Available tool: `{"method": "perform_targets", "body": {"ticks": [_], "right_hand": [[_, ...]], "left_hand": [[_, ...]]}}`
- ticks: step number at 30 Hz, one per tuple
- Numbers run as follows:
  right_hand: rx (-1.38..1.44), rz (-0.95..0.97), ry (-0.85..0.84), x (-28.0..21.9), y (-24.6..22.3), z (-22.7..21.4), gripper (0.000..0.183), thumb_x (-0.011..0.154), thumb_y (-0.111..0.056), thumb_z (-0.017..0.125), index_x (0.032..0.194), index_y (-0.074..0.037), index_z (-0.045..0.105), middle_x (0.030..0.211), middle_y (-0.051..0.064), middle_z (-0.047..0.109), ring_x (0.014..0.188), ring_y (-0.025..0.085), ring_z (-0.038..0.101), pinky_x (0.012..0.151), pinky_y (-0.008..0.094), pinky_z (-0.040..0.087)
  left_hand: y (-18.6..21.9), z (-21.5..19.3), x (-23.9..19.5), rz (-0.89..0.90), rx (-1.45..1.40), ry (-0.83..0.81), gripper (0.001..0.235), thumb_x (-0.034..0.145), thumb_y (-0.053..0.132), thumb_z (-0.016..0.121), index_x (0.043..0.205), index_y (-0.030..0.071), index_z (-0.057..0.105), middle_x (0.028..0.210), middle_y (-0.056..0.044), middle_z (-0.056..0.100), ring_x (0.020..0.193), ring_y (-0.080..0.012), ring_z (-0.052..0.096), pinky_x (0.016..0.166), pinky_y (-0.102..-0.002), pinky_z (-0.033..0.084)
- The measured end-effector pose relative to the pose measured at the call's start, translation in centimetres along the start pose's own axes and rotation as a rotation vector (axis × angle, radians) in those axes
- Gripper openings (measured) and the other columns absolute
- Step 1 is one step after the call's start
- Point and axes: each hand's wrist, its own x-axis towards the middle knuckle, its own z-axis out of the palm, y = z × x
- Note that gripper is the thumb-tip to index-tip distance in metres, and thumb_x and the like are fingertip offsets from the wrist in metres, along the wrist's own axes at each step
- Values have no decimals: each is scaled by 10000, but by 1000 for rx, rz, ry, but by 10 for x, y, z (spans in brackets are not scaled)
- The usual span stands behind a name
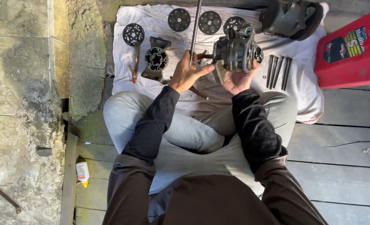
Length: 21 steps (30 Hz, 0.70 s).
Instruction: The person sits on a cloth on the floor and uses a wrench to loosen and remove bolts from a cylindrical mechanical component. They then use a metal rod to tap and adjust internal parts of the component while holding it with both hands.
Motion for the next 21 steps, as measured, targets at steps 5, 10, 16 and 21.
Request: {"method": "perform_targets", "body": {"ticks": [5,10,16,21], "right_hand": [[-327,-95,-70,13,-14,-18,720,652,-497,730,1252,-101,678,1144,131,729,1023,355,705,980,640,588],[-615,-258,-173,35,-8,-50,573,812,-451,645,1299,-152,627,1219,94,684,1077,304,670,1017,597,563],[-761,-411,-178,44,-18,-80,535,886,-374,644,1358,-139,552,1278,128,623,1155,296,594,1043,605,508],[-719,-446,-151,48,-14,-68,529,927,-378,644,1384,-124,561,1347,157,591,1196,340,579,1059,624,478]], "left_hand": [[30,5,-13,75,344,206,493,1114,430,224,1031,45,520,789,-228,626,700,-364,681,618,-444,513],[23,20,-24,133,672,149,488,1115,406,250,1094,35,567,817,-263,705,799,-471,727,647,-558,559],[15,48,-34,566,815,525,298,1074,259,477,1109,8,633,674,-168,658,618,-368,705,471,-406,544],[16,44,-29,467,745,454,344,1088,230,419,1031,-46,615,596,-240,641,565,-425,688,415,-481,489]]}}
